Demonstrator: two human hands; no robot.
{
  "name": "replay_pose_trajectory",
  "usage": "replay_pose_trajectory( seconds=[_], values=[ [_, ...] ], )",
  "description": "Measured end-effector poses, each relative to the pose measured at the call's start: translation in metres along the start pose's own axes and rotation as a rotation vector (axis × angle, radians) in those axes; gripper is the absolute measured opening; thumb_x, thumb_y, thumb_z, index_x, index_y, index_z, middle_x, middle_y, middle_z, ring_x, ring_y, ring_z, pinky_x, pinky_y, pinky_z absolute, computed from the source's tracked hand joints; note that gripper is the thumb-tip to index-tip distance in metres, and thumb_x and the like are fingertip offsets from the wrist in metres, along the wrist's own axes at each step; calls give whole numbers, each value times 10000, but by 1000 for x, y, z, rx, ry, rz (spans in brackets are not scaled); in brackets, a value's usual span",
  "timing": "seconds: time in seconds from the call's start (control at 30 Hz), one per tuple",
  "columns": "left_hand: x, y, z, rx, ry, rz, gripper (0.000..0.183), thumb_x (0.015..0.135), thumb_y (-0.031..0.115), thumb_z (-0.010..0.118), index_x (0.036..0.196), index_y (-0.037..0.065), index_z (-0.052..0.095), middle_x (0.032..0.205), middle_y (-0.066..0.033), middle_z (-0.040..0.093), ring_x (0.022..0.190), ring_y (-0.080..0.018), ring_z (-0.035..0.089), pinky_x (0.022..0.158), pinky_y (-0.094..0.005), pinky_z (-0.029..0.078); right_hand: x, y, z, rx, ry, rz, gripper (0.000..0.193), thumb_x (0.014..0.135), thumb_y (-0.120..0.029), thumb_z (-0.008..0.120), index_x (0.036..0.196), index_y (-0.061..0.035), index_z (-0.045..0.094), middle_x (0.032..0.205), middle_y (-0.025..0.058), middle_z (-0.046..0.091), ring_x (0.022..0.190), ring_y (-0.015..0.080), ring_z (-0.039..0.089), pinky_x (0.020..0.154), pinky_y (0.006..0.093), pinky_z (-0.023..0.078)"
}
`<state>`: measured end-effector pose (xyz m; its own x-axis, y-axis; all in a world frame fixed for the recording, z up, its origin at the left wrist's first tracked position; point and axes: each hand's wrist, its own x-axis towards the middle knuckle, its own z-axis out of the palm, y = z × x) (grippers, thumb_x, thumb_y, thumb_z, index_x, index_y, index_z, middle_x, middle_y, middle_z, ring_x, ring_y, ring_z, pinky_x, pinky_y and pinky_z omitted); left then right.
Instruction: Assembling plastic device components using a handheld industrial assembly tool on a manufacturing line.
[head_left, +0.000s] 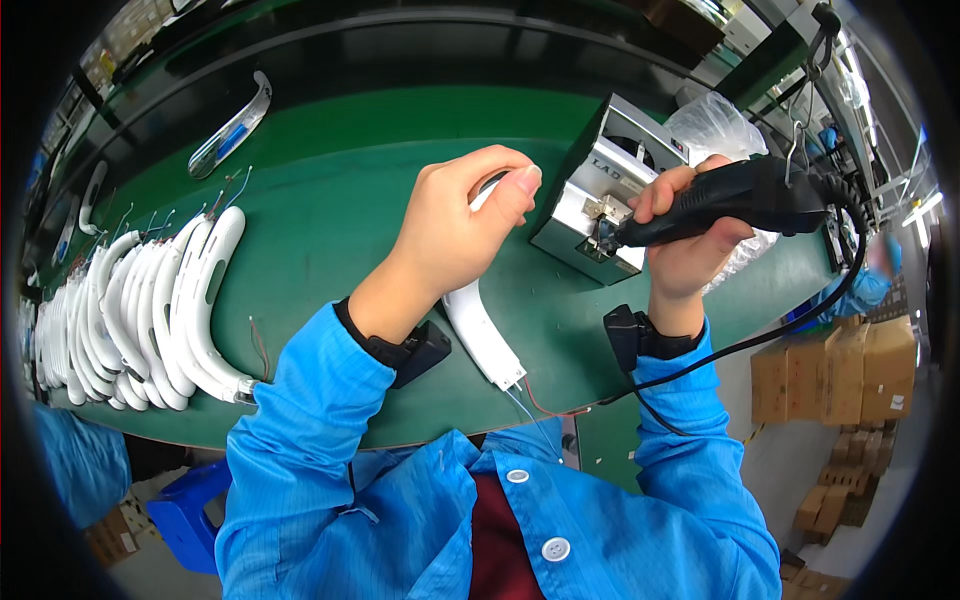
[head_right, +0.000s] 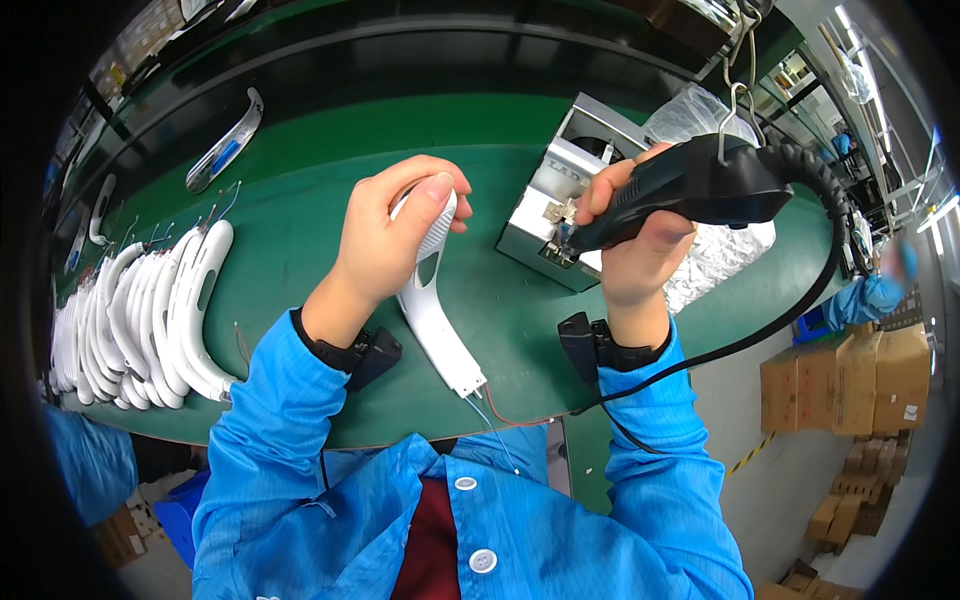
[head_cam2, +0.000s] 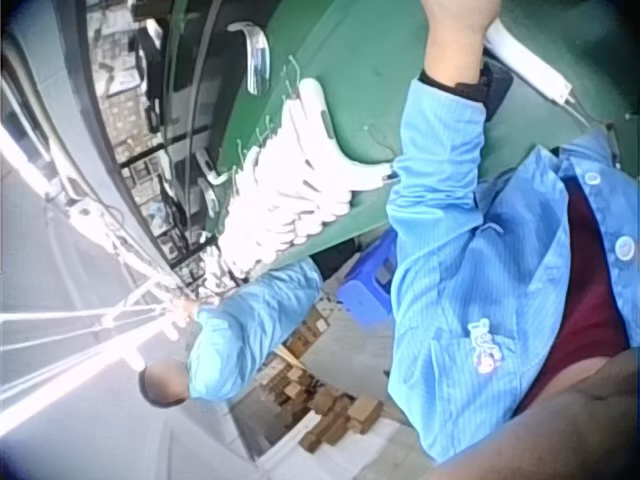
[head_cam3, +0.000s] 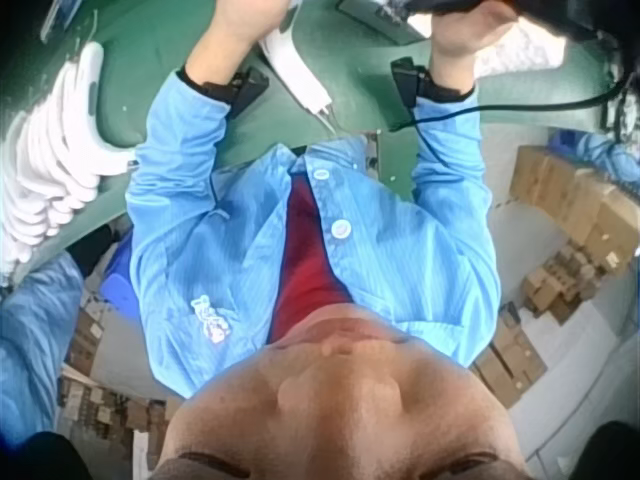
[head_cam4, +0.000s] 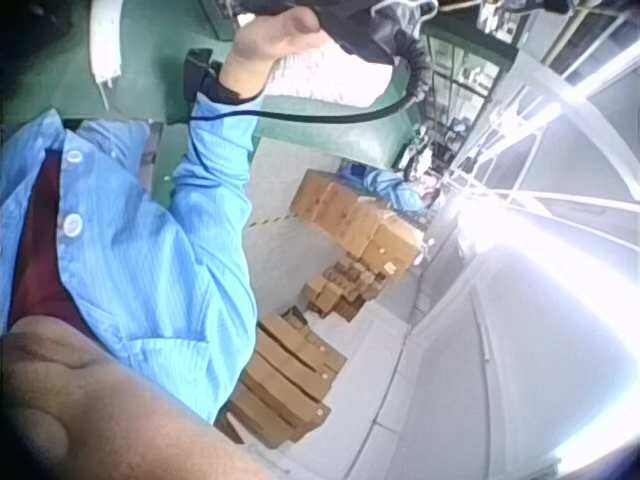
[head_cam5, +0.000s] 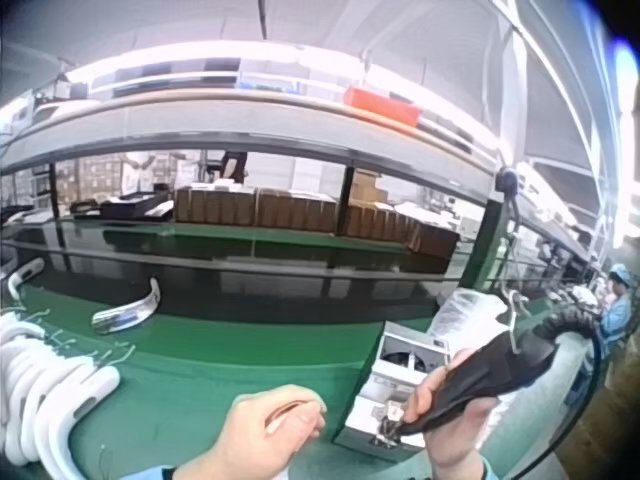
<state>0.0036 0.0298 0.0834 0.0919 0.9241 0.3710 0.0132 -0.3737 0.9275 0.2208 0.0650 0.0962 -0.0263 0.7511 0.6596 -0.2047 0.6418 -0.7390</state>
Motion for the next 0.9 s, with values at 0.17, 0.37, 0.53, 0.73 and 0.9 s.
replay_pose_trajectory(
  seconds=[0.17,0.37,0.53,0.73,0.9],
  values=[
    [1,0,1,-14,-8,-3,307,914,269,528,909,-23,625,779,-93,631,719,-161,615,669,-286,510,-3,12,6,127,-29,-5,799,760,-737,528,1096,-24,396,699,109,541,573,171,546,536,284,470],
    [1,-1,0,-9,7,13,314,915,267,529,916,-34,619,791,-102,630,724,-162,615,674,-287,510,12,12,10,-125,-117,40,661,872,-652,447,1099,-32,414,694,105,527,565,174,534,530,282,446],
    [1,0,0,2,-1,4,318,917,267,526,920,-36,619,785,-104,631,726,-160,617,675,-285,512,24,13,21,-200,-70,134,556,930,-575,421,988,-24,457,673,93,543,536,148,533,500,268,447],
    [-1,1,-1,-1,-5,8,321,915,272,528,917,-35,621,785,-103,634,720,-160,619,663,-283,511,42,16,29,-303,0,303,528,916,-560,478,932,-33,449,623,47,532,482,109,522,471,236,436],
    [1,2,-1,-3,-6,5,324,917,276,525,915,-33,620,782,-99,633,717,-161,619,665,-283,512,27,13,13,-88,44,248,524,933,-542,449,953,-19,448,668,85,546,513,144,539,491,265,454]
  ],
)
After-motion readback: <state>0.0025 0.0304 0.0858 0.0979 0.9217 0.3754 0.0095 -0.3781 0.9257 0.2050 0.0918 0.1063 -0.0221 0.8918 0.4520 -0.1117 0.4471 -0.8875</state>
